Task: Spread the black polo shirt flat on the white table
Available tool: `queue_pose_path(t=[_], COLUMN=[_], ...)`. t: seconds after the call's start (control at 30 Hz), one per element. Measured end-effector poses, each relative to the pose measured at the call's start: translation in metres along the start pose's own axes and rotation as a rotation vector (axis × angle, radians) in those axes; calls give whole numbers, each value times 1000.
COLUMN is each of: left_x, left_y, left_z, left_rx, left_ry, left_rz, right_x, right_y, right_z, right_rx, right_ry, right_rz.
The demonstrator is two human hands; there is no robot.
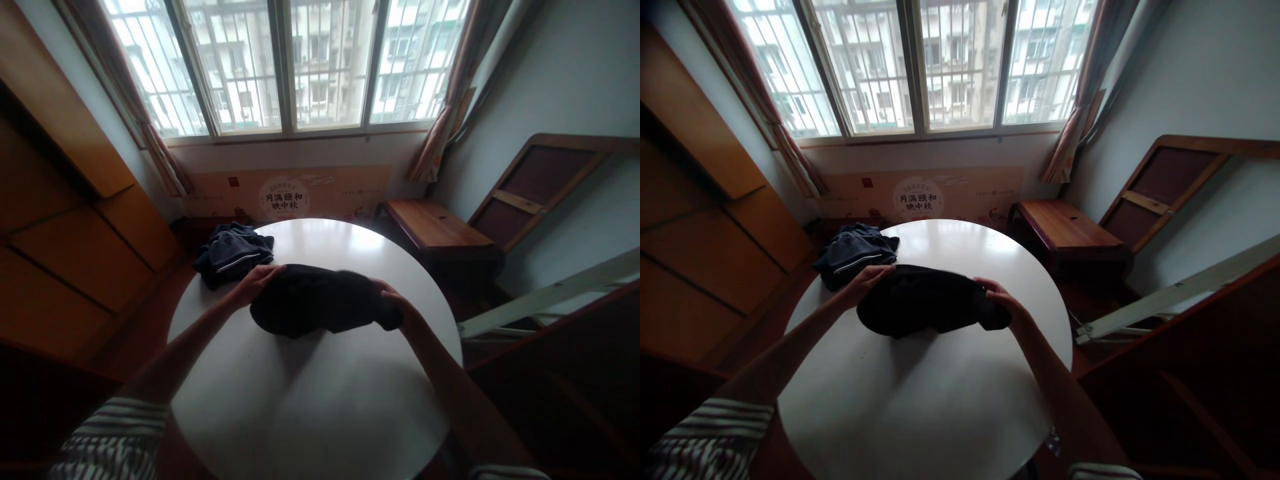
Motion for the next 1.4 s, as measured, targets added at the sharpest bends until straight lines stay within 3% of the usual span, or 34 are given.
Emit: queue_pose_path(t=[0.07,0.13,0.2,0.23,0.37,0.47,0.6,0.7,0.73,0.77,0.8,0.83,0.9,0.93,0.97,1.0,1.07,1.13,1.2,1.27,1.33,1.4], left_x=[25,50,59,54,9,-21,-65,-119,-133,-138,-133,-117,-71,-54,-44,-44,-62,-87,-110,-131,-150,-164], left_y=[5,1,-7,-8,-6,-10,-20,-29,-30,-28,-21,-10,5,8,12,18,29,30,23,19,18,20], left_z=[-9,-19,-21,-16,20,31,1,-22,-23,-22,-17,-10,6,15,25,32,31,10,-17,-37,-52,-61], left_rx=[-14,-58,-89,-78,52,66,-97,-248,-268,-272,-260,-238,-168,-121,-77,-47,-63,-166,-268,-323,-381,-431], left_ry=[114,279,384,421,635,772,741,562,483,425,400,408,447,441,411,369,320,395,541,655,681,635], left_rz=[-127,-338,-463,-447,-181,-107,1,380,502,550,499,356,-57,-215,-294,-293,-162,-74,-92,-102,-55,30], right_x=[5,17,32,36,38,38,37,34,31,28,23,18,9,5,2,-1,-3,2,8,10,5,-10], right_y=[1,4,5,6,8,3,1,4,7,9,12,14,17,18,19,20,21,19,12,8,8,11], right_z=[4,2,-3,-6,-12,-17,-26,-28,-26,-24,-22,-19,-16,-15,-14,-13,-10,-4,3,5,-2,-12], right_rx=[33,9,-14,-19,-4,-69,-155,-171,-145,-102,-48,8,105,137,159,175,190,192,166,116,75,24], right_ry=[65,83,112,135,135,51,-29,-136,-169,-183,-175,-147,-52,-6,26,40,2,-164,-382,-452,-287,-34], right_rz=[-15,-107,-231,-266,-292,-339,-371,-362,-342,-315,-284,-252,-198,-176,-153,-135,-123,-202,-321,-370,-304,-147])
Point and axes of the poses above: each hand's wrist, its own y-axis towards the middle knuckle, its own x-axis out of the back of the hand, z = x × y, the point moved 10 cm from there along y, towards the middle knuckle, and after that the axes turned 15 degrees about z, right-handed, at the moved point
